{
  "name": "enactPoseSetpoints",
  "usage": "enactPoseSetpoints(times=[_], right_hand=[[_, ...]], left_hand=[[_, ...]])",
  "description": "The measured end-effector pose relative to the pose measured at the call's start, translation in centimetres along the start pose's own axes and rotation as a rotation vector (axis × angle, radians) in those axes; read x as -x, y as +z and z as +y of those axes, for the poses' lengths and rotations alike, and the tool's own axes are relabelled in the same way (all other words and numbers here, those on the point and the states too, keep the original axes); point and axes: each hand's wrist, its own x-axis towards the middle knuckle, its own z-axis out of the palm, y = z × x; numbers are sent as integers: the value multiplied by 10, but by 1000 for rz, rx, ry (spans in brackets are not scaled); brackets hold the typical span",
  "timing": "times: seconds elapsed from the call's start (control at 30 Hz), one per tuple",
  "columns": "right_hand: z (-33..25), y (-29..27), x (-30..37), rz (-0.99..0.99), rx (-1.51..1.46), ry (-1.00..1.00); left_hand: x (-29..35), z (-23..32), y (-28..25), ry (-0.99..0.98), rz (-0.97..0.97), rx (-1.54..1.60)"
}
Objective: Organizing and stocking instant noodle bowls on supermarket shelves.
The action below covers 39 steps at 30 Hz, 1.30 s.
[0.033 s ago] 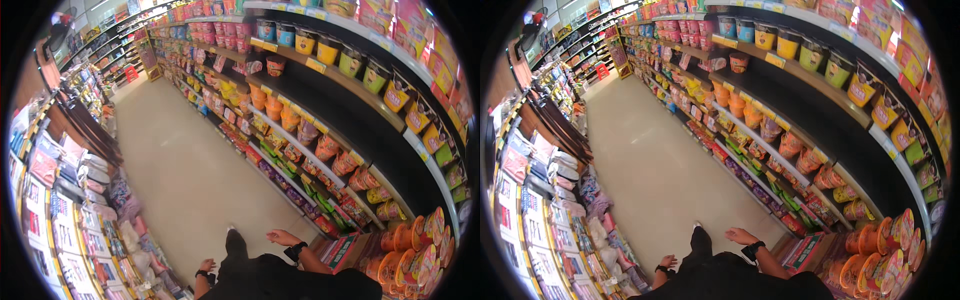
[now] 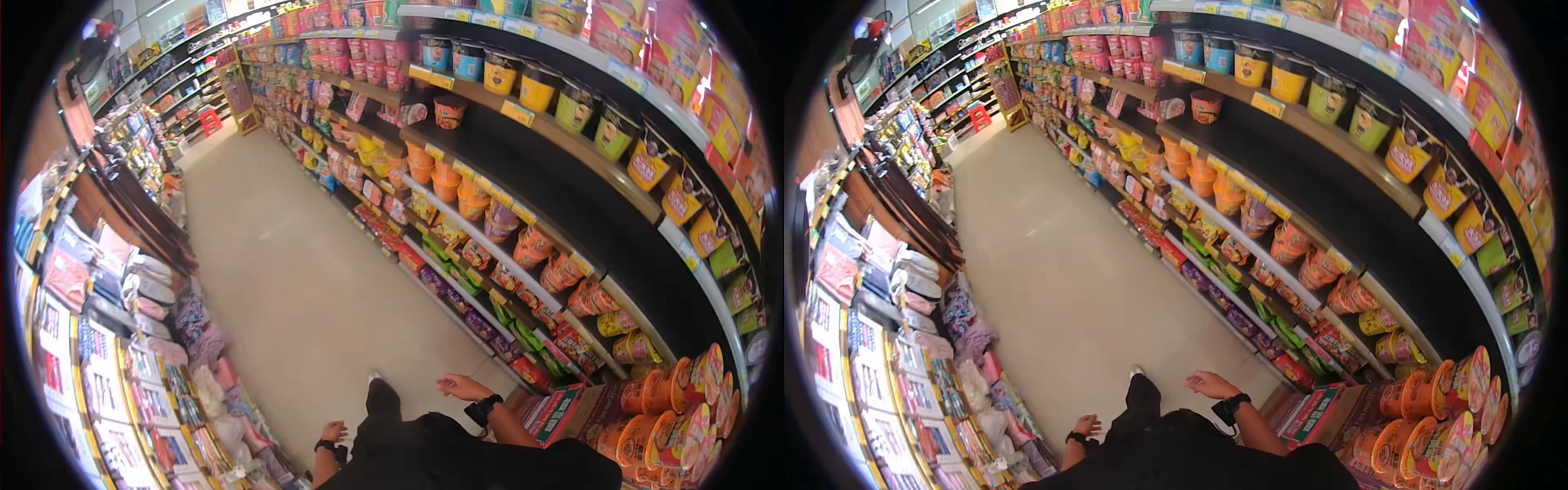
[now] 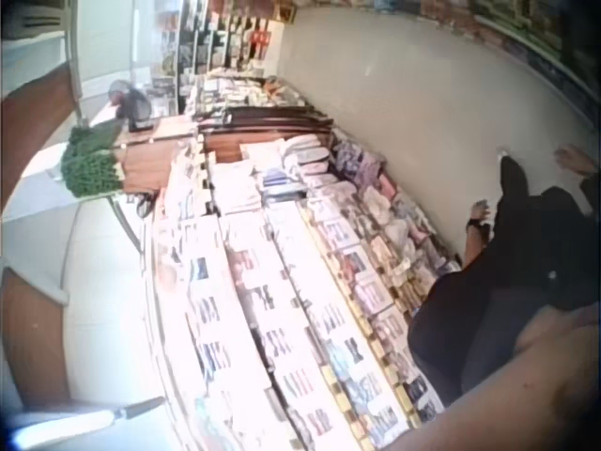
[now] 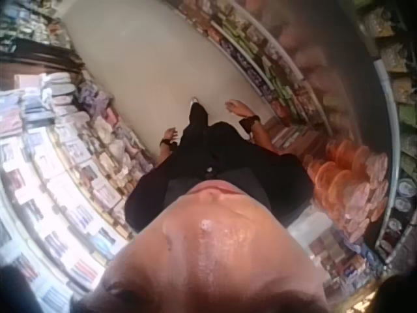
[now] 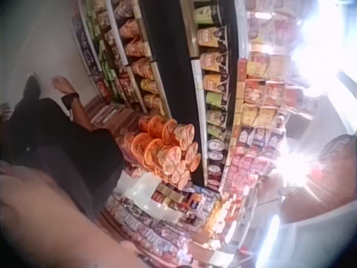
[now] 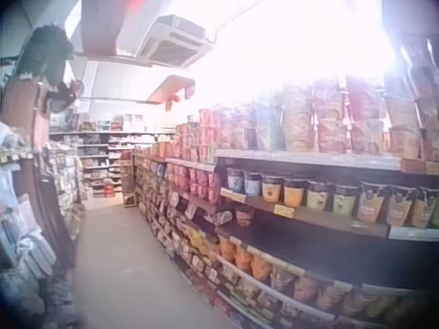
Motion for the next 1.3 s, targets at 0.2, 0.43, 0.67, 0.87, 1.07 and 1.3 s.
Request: enactPoseSetpoints(times=[0.2, 0.43, 0.67, 0.87, 1.07, 1.3], right_hand=[[-32, -73, -76, 404, -151, 36], [-99, -101, -116, 583, -280, 12], [-97, -121, -173, 603, -643, 62], [-162, -240, -246, 599, -539, -320], [-269, -387, -300, 681, -668, -597], [-294, -479, -393, 1033, -955, -465]], left_hand=[[-110, 181, -54, 221, 12, -122], [-193, 410, -29, 622, -194, -395], [-121, 583, 107, 817, -629, -434], [-86, 715, 171, 923, -815, -394], [-57, 874, 227, 1172, -739, -220], [-73, 962, 278, 1025, -571, 29]])
